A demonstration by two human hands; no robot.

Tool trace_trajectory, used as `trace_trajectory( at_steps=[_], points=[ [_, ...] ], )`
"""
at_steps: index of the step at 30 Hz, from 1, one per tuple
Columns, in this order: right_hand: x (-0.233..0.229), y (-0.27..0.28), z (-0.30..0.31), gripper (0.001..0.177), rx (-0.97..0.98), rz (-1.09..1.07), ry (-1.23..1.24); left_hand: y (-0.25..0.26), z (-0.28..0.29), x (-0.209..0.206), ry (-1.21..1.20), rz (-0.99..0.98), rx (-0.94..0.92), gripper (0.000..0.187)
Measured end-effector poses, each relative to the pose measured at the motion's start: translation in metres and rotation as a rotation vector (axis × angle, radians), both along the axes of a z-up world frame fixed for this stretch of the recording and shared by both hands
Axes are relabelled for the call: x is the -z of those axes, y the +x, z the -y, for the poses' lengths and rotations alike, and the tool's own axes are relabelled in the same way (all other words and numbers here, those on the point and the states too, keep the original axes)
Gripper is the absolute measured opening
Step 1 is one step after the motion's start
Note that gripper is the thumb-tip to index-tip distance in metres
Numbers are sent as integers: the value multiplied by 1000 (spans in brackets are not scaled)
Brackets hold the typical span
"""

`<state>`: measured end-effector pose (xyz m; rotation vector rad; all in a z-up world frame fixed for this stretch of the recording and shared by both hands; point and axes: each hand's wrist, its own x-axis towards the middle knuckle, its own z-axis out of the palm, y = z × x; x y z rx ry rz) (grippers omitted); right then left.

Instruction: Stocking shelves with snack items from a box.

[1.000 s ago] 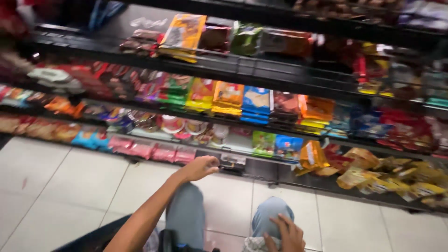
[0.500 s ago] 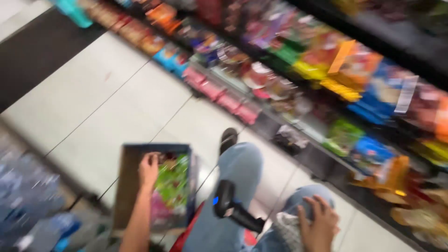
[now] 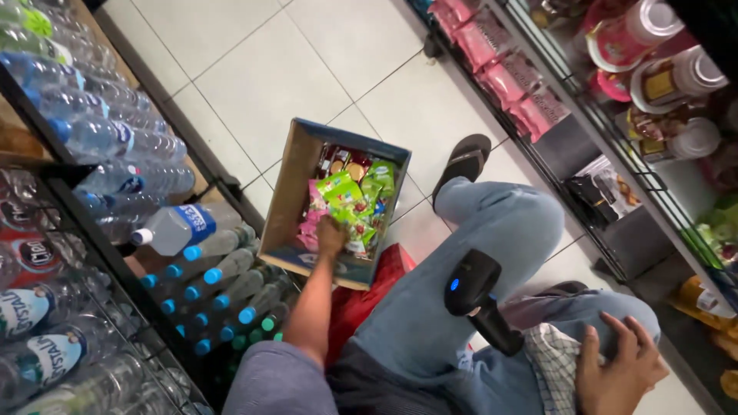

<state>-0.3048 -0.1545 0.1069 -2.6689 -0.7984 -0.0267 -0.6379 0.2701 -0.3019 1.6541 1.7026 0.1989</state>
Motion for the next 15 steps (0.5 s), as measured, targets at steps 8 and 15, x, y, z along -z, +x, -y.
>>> trace_trajectory(
  at_steps=[8, 15],
  points=[
    [2, 0, 6, 31, -24, 36, -41, 39, 11, -42, -164, -111, 45, 52],
    [-2, -2, 2, 30, -19, 25, -16, 37, 6, -37, -135, -267, 185, 58]
  ],
)
